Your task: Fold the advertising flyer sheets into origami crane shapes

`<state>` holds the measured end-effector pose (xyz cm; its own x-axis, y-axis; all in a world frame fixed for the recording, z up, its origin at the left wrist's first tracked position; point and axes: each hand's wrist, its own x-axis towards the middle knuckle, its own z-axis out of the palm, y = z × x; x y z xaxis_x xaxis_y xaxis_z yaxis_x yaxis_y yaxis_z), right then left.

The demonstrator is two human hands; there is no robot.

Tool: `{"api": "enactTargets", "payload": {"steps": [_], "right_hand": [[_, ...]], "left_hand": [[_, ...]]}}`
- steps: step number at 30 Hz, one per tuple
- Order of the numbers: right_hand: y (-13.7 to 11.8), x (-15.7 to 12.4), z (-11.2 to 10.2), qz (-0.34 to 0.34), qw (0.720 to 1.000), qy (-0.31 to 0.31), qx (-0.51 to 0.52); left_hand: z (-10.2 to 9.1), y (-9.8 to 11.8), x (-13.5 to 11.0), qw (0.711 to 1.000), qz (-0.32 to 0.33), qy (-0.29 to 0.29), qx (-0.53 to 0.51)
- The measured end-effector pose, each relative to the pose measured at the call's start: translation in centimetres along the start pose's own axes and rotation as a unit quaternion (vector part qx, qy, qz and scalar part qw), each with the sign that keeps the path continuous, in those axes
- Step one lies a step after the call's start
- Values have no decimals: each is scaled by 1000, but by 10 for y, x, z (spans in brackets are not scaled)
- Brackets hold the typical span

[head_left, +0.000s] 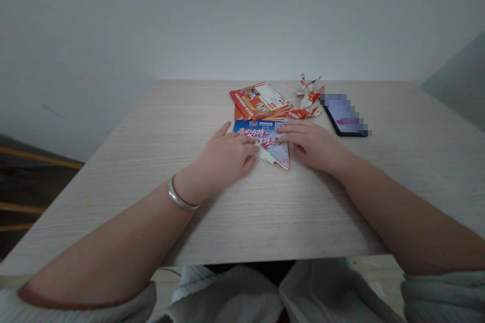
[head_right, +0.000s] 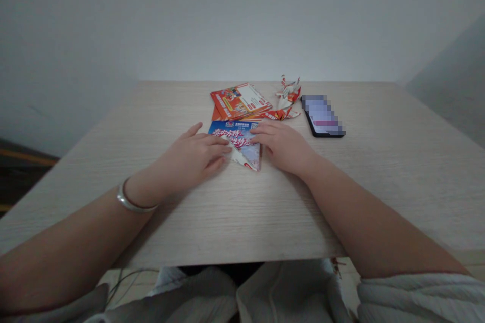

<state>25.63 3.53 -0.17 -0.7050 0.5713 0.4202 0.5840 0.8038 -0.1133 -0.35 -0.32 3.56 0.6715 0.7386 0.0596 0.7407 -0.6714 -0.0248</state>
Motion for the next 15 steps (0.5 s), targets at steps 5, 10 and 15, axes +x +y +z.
{"api": "enactTargets", "payload": {"steps": [5, 10, 15], "right_hand": [[-1, -2, 0, -9, 999, -12, -35], [-5, 0, -5, -57, 998, -17, -23], [-17, 4, -4, -90, 995, -47, -5]], "left_hand": [[-2, -2, 2, 999, 34, -17, -29], [1, 0, -1, 1000, 4, 10, -6], [7, 0, -5, 998, -28, -6, 49]]}}
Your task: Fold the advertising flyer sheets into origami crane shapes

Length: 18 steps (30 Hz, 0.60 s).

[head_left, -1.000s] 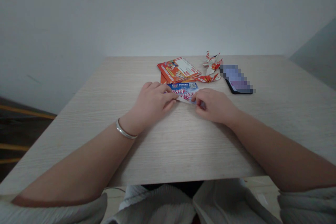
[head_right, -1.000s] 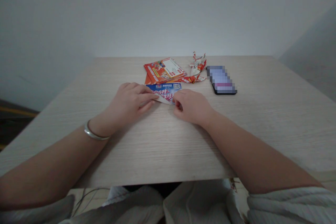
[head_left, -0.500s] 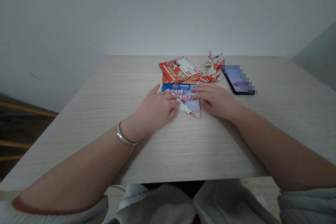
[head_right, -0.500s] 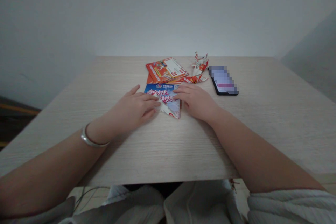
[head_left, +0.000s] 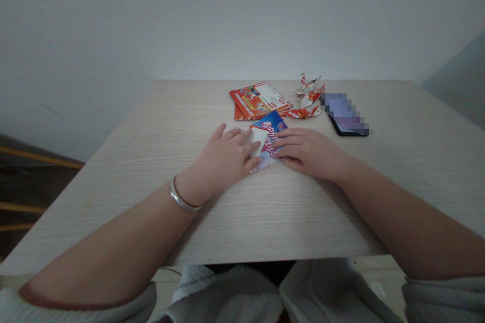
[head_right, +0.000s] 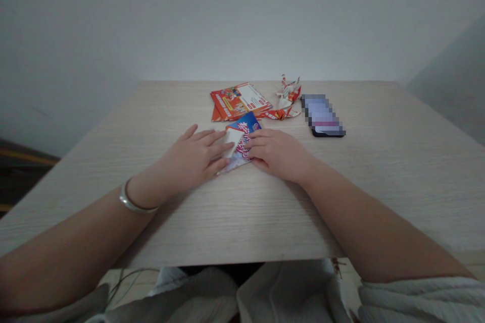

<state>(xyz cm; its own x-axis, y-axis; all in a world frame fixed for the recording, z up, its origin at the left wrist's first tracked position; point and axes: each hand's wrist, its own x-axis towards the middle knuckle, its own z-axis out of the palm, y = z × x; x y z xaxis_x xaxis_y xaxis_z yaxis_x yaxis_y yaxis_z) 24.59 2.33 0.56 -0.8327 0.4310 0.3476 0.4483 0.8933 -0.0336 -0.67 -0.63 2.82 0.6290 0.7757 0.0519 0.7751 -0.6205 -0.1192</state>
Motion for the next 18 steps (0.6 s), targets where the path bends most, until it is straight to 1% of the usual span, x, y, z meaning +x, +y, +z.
{"api": "enactTargets", "payload": {"steps": [2, 6, 8, 10, 14, 18], "right_hand": [[-4, 1, 1, -3, 1000, -18, 10], [-8, -2, 0, 28, 997, -63, 28], [-9, -4, -3, 45, 995, -80, 34], [-11, -3, -7, 61, 993, -93, 38], [-17, 1, -15, 99, 987, -125, 25], [-16, 2, -16, 122, 984, -130, 11]], "left_hand": [[6, -3, -2, 1000, 3, -5, 10], [19, -12, -3, 1000, 16, -15, 17], [24, -16, -1, 1000, 26, -3, 13], [27, -19, 3, 998, 53, 19, 10], [22, -19, 8, 994, 90, 57, 0], [13, -15, 8, 994, 102, 46, -7]]}}
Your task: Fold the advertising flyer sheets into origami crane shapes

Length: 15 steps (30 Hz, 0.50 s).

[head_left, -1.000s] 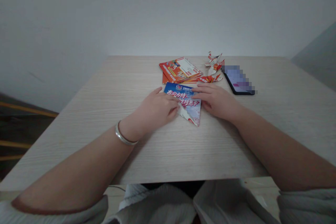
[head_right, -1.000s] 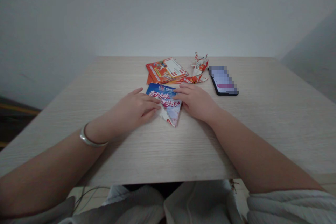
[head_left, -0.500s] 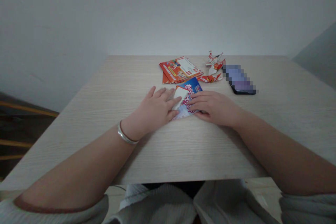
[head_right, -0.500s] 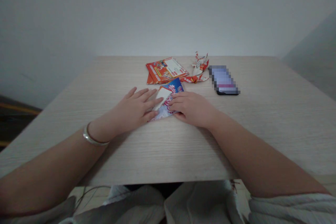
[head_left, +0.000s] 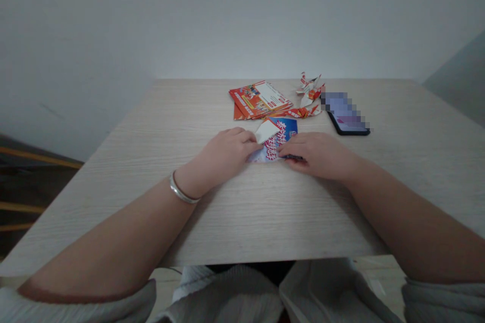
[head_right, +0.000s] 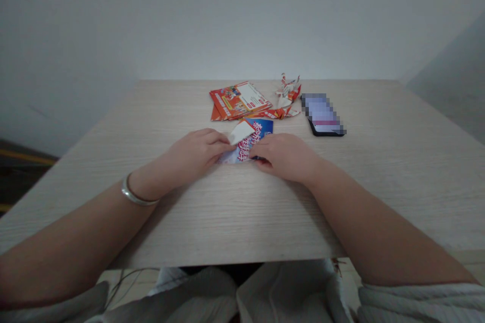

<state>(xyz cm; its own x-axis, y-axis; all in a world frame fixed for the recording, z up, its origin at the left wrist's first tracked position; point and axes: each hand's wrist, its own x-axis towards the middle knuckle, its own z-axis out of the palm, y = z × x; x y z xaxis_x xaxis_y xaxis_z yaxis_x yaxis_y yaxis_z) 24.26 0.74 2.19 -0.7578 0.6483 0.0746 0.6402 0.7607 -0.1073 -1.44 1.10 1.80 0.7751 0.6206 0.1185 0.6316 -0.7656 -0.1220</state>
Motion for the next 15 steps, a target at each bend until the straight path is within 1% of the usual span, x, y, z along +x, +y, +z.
{"api": "enactTargets", "payload": {"steps": [3, 5, 9, 12, 15], "right_hand": [[4, -2, 1, 19, 999, 10, 30], [5, -3, 0, 37, 997, 6, 65], [5, -2, -3, 96, 987, -10, 131], [6, -1, -2, 153, 975, 13, 160], [8, 1, 3, 180, 965, 27, 188]], "left_hand": [[-5, 2, -1, 1000, 1, -14, -22], [-5, 2, -1, 999, 7, -22, -48], [-3, 2, 0, 995, 23, -28, -93], [-2, 5, 0, 993, 32, -24, -113], [-2, 7, -1, 992, 39, -21, -121]]}}
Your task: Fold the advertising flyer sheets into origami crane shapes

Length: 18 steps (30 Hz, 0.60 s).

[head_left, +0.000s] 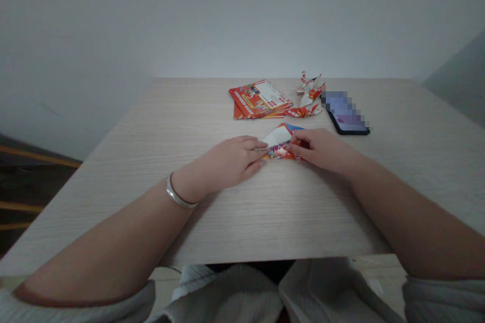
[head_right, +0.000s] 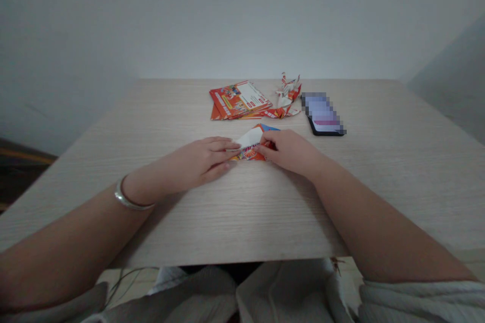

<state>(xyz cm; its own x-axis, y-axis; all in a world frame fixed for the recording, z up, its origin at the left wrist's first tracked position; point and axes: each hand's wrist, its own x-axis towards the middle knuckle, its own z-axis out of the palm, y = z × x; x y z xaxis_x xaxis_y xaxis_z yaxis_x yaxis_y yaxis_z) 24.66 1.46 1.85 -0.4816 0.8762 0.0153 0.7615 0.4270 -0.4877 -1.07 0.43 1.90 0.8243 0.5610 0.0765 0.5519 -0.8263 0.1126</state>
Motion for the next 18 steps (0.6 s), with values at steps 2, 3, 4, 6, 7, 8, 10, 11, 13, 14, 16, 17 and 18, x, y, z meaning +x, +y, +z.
{"api": "enactTargets", "payload": {"steps": [2, 3, 4, 6, 7, 8, 10, 11, 13, 14, 16, 17, 18], "right_hand": [[2, 2, 2, 9, 1000, 4, 5], [3, 4, 2, 18, 1000, 5, 2], [4, 5, 2, 30, 1000, 4, -4], [5, 6, 0, 58, 998, -17, -16], [5, 6, -2, 71, 997, -35, -22], [5, 6, -4, 82, 995, -56, -27], [6, 6, -8, 94, 991, -89, -36], [6, 6, -9, 97, 990, -95, -41], [8, 6, -10, 102, 990, -88, -50], [9, 5, -10, 105, 990, -82, -54], [12, 5, -8, 105, 990, -71, -59], [13, 5, -7, 101, 991, -67, -59], [14, 5, -6, 94, 992, -63, -58]], "left_hand": [[0, 2, -1, 1000, -2, 0, -4], [0, 3, -1, 1000, -4, 1, -7], [-1, 4, -1, 1000, -7, 2, -9], [-3, 6, 0, 1000, -12, 1, -9], [-5, 8, 0, 1000, -14, 0, -9], [-7, 9, 0, 1000, -16, -2, -9], [-11, 11, 0, 1000, -10, -11, -14], [-12, 11, -1, 1000, -4, -15, -18], [-14, 11, -2, 999, 7, -23, -25], [-14, 11, -2, 999, 12, -26, -26], [-14, 10, -3, 999, 17, -30, -26], [-13, 9, -4, 999, 18, -29, -27], [-12, 9, -4, 999, 19, -26, -29]]}}
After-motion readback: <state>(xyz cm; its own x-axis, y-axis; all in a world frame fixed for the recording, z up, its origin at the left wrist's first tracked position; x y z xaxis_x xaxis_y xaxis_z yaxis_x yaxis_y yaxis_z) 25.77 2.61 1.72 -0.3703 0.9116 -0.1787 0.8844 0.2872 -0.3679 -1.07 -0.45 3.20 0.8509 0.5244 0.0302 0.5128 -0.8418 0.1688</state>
